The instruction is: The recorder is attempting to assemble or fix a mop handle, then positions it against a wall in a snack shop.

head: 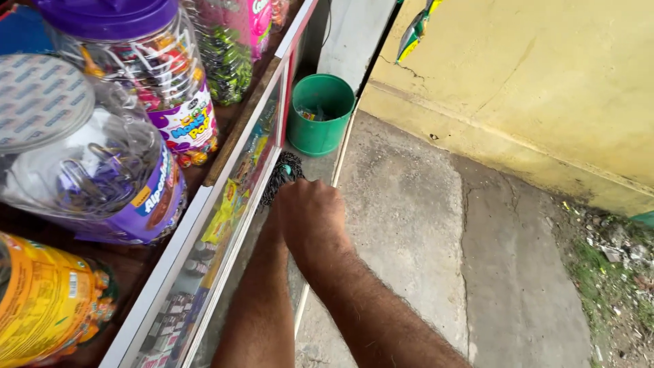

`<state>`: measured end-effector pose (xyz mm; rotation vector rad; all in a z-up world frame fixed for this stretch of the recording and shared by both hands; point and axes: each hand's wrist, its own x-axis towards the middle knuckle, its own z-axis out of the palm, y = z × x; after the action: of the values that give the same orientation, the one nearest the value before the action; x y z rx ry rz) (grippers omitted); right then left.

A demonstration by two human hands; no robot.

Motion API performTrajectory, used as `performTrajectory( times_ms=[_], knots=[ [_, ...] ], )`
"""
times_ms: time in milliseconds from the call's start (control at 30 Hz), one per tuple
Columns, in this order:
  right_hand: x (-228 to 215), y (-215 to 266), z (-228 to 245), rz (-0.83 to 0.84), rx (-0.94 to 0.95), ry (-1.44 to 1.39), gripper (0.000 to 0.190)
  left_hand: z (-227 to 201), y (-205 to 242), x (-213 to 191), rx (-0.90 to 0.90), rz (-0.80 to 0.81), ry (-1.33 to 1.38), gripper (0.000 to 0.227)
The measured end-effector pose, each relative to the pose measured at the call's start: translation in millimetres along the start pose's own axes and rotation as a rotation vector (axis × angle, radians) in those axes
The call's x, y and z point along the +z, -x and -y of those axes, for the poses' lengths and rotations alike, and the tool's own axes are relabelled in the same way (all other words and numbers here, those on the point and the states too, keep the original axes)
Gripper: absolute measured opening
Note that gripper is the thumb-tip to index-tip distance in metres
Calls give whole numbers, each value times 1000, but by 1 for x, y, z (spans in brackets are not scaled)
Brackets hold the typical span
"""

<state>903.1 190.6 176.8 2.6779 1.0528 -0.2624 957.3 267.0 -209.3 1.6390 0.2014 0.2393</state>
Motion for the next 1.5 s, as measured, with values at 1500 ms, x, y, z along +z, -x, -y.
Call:
performTrajectory(
  times_ms=[1500],
  knots=[
    [13,446,146,44,-198,-71,25,-47,452,16,-118,-345,-648,50]
  ],
)
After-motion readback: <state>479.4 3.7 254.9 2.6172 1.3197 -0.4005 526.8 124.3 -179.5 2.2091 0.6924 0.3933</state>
